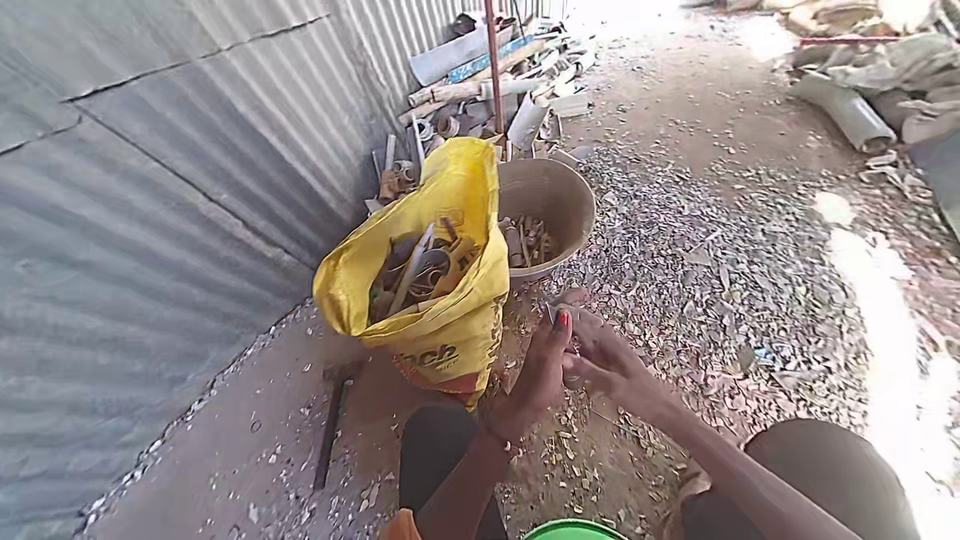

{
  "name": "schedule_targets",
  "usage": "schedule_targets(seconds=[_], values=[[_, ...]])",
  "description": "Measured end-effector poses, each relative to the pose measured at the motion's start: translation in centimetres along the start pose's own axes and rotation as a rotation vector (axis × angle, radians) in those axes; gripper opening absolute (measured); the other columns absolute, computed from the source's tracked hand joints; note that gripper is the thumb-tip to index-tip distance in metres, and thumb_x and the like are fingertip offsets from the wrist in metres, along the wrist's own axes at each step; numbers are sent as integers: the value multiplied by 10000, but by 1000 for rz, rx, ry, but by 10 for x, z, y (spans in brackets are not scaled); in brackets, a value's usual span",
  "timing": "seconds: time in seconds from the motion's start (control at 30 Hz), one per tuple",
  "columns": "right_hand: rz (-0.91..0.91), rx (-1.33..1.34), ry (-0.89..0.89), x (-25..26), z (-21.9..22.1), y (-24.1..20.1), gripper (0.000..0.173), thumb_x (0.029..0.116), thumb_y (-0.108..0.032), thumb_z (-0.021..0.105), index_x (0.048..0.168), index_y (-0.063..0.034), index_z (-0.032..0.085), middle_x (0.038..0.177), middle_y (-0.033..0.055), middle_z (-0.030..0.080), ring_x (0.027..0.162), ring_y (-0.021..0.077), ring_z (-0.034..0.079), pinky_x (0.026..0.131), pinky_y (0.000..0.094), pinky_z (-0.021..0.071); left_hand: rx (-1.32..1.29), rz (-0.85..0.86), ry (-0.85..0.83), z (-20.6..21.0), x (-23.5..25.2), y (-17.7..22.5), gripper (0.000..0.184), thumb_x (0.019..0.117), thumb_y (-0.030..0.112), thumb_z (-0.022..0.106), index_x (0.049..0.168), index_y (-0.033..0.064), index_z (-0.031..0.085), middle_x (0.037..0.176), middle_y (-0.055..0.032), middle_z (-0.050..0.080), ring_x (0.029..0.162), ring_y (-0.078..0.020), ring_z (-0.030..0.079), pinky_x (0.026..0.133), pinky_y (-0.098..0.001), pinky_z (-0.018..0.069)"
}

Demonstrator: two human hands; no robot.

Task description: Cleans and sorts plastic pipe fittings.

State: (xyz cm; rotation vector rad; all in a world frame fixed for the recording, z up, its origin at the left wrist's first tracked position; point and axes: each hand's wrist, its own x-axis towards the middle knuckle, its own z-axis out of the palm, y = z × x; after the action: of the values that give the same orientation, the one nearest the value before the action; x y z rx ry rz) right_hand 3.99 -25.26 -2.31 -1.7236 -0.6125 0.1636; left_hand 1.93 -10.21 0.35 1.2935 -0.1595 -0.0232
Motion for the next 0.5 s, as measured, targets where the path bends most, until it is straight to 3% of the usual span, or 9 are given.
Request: schedule_targets(seconds=[0.03,0.07,0.13,0.2,0.27,0.33,0.4,0.47,0.5], values=[[-23,-21,21,-1,-2,9,506,920,-453,685,1262,-80,697,1250,57,637,1196,86,541,1063,331,430,44,-28,-6,6,4,-3,499,1098,228,281,1507,-39,380,1368,-119,567,1197,-79,574,1028,-269,488],[-12,-33,36,-2,-5,15,444,918,-423,682,1192,-76,721,1204,61,625,1169,88,539,1022,309,448,76,-60,-17,11,7,-6,528,1096,237,288,1562,-12,302,1436,-144,518,1231,-100,560,1028,-282,484],[102,108,89,-8,-17,14,335,936,-294,679,1177,-63,699,1077,7,636,947,29,586,815,220,512,117,-72,-75,17,16,-15,556,1093,258,330,1586,9,259,1552,-163,413,1329,-138,505,1059,-310,468],[215,383,199,-4,-36,3,174,1021,-156,546,1160,-60,588,836,-44,639,592,13,551,522,187,477,161,-41,-103,24,29,-20,569,1071,337,357,1556,39,375,1631,-144,303,1449,-201,379,1139,-402,402],[313,631,326,-1,-60,-6,203,1077,-184,390,1127,-75,553,788,-16,629,535,50,548,475,201,476,179,-139,-60,35,34,-20,561,1072,387,325,1552,108,411,1635,-94,332,1456,-229,380,1115,-471,399],[322,778,413,-2,-78,-8,285,1099,-206,320,1097,-70,571,834,27,648,570,82,584,498,219,505,198,-309,-39,49,37,-21,500,1114,349,274,1516,103,442,1510,-82,503,1310,-201,542,1015,-425,490],[279,770,439,-5,-86,-5,300,1084,-184,304,1095,-60,578,869,40,663,666,95,634,605,241,552,180,-535,-100,65,34,-19,515,1138,360,211,1455,39,460,1253,-87,660,1008,-135,679,859,-318,570],[246,672,463,-9,-89,-5,286,1070,-160,329,1093,-58,595,902,31,659,755,83,640,703,240,552,140,-685,-169,80,29,-16,574,1132,400,131,1310,17,520,991,-65,705,700,-80,655,622,-224,541],[219,607,480,-11,-93,-4,286,1059,-163,344,1089,-65,611,900,18,656,784,75,640,734,242,549,123,-688,-176,85,25,-16,600,1126,422,128,1184,37,585,814,-24,683,570,-41,574,516,-179,462]])
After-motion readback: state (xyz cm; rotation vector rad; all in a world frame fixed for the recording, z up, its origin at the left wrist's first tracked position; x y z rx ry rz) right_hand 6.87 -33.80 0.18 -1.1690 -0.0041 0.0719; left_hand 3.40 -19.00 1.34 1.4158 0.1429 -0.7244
